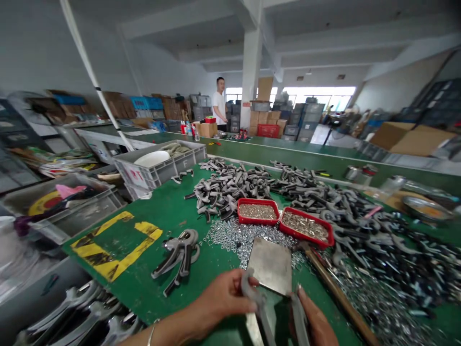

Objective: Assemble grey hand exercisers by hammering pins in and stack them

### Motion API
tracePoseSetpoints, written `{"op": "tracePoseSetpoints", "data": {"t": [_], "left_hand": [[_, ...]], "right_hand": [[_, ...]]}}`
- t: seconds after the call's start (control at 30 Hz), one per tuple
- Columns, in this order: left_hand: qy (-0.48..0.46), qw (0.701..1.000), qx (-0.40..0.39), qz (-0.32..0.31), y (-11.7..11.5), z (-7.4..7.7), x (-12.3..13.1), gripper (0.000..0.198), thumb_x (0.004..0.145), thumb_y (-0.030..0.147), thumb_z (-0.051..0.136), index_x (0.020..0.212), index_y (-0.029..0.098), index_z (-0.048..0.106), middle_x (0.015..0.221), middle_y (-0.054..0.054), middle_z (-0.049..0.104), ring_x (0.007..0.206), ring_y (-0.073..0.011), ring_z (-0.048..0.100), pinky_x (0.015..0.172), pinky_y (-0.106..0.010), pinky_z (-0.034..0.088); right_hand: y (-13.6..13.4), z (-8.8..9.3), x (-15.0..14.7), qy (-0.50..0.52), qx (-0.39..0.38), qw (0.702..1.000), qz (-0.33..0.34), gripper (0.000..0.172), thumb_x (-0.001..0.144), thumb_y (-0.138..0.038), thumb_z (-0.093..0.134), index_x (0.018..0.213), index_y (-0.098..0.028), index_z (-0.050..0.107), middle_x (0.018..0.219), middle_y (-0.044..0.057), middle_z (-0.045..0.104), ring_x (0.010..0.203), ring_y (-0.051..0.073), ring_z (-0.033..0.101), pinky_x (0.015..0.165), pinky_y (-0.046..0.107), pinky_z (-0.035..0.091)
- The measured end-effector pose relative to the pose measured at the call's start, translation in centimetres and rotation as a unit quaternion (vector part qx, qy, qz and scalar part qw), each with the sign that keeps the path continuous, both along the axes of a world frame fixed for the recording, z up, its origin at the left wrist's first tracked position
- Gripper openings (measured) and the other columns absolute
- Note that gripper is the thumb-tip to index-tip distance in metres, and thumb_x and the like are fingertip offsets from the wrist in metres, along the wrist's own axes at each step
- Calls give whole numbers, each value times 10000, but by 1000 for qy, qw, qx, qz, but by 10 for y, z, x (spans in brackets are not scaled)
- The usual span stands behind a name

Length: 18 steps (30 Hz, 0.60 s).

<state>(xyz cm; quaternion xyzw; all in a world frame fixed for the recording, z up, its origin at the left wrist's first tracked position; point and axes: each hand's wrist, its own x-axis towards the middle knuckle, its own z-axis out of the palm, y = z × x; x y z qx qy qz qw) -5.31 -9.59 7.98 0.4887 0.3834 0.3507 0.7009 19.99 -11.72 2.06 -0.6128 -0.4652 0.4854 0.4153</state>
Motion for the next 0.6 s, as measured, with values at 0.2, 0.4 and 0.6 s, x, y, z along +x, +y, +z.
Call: {"op": "tracePoseSetpoints", "data": {"t": [0.2,0.4,0.6], "left_hand": [[0,994,31,105,30,-4,35,438,935,583,466,1094,181,529,710,3,633,583,-124,580,575,-234,444],[120,988,81,60,31,-21,60,419,979,570,337,985,199,531,462,71,457,439,-135,465,533,-254,416],[175,982,44,60,23,-26,76,440,962,602,346,968,202,530,540,52,496,428,-138,448,485,-263,380]], "right_hand": [[30,41,-18,-30,26,998,43,414,882,-630,508,875,-224,592,646,-31,592,532,146,539,480,233,417],[40,51,-14,-211,147,960,115,276,968,-491,418,864,-256,517,699,-7,637,626,194,599,608,271,428],[45,41,-9,-255,139,946,144,225,986,-441,376,912,-255,478,704,8,634,626,217,619,607,287,412]]}}
